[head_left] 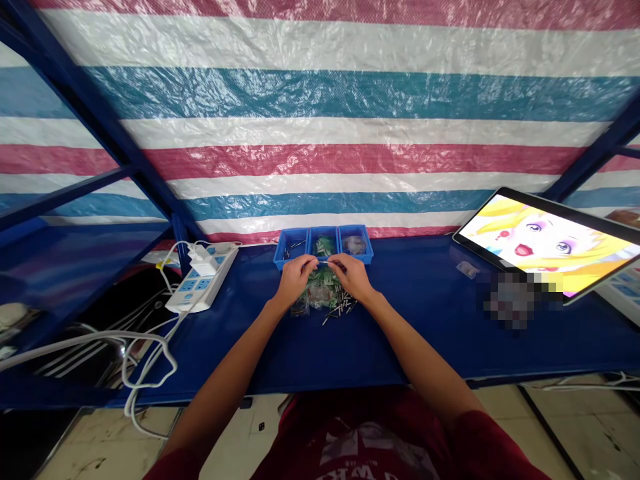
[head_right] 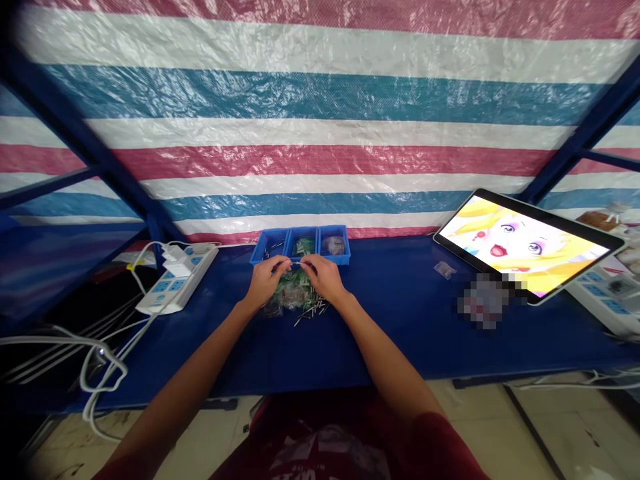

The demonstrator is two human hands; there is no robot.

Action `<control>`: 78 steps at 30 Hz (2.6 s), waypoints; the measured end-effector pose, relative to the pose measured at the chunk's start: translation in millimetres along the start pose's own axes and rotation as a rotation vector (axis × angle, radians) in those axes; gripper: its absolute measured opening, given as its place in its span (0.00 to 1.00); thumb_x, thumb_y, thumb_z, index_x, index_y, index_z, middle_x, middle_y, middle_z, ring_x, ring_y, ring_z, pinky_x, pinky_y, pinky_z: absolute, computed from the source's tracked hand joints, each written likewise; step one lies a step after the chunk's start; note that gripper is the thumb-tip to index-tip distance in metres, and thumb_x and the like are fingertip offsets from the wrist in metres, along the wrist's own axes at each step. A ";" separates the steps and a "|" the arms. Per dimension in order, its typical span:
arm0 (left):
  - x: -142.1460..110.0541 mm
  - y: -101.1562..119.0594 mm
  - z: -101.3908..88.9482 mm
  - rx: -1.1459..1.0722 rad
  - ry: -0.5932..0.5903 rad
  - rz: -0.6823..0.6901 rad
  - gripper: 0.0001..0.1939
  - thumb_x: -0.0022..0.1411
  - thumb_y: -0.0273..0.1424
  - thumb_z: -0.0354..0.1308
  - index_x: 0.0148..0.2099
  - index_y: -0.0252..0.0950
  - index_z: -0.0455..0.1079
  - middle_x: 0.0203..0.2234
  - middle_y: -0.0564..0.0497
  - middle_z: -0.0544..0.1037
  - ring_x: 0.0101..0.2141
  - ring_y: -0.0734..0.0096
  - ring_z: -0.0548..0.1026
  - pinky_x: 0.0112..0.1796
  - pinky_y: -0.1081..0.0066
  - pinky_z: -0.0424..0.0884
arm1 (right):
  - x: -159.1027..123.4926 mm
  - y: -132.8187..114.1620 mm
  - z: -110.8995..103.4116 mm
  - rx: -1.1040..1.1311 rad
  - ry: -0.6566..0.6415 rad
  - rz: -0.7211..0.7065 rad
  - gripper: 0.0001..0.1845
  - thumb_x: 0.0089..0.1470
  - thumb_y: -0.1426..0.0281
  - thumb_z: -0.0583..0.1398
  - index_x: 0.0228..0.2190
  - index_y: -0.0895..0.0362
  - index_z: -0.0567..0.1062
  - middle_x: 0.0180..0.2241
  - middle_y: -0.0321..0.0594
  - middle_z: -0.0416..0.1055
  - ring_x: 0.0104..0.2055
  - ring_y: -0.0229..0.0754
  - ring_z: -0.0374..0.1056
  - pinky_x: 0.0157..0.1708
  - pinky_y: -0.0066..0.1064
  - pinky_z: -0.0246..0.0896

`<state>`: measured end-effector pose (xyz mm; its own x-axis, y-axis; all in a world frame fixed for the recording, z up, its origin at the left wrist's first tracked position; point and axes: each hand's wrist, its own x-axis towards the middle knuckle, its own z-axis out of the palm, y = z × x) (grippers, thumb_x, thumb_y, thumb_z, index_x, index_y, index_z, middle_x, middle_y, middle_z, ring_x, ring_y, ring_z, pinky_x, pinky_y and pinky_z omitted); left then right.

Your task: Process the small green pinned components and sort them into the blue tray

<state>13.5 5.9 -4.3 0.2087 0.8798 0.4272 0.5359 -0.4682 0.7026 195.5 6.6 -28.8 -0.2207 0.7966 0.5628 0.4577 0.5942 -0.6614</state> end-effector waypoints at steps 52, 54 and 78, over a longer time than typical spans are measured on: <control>-2.3 1.9 -0.5 -0.090 0.015 0.098 0.15 0.61 0.40 0.57 0.28 0.35 0.74 0.20 0.52 0.74 0.22 0.73 0.70 0.28 0.73 0.66 | -2.5 -5.1 4.1 -0.048 0.019 -0.009 0.27 0.66 0.57 0.44 0.23 0.56 0.68 0.21 0.37 0.67 0.24 0.38 0.65 0.30 0.28 0.56; -2.1 0.8 -0.5 0.006 0.094 0.086 0.17 0.61 0.40 0.56 0.25 0.35 0.71 0.16 0.55 0.70 0.20 0.75 0.66 0.27 0.74 0.63 | -2.2 -7.1 2.1 -0.047 0.047 0.025 0.28 0.66 0.57 0.43 0.23 0.56 0.70 0.21 0.37 0.68 0.25 0.38 0.65 0.30 0.28 0.56; 8.7 -25.0 -14.3 0.151 -0.005 0.064 0.14 0.62 0.39 0.53 0.35 0.36 0.76 0.25 0.50 0.79 0.25 0.68 0.74 0.30 0.72 0.66 | 5.9 2.2 -11.0 -0.332 -0.066 0.281 0.08 0.56 0.66 0.59 0.28 0.55 0.77 0.22 0.36 0.73 0.27 0.41 0.69 0.27 0.29 0.54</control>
<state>-9.8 24.1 -9.9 0.2505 0.8492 0.4648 0.6381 -0.5060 0.5804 204.7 11.4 -21.5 -0.0977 0.9340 0.3435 0.7572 0.2938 -0.5834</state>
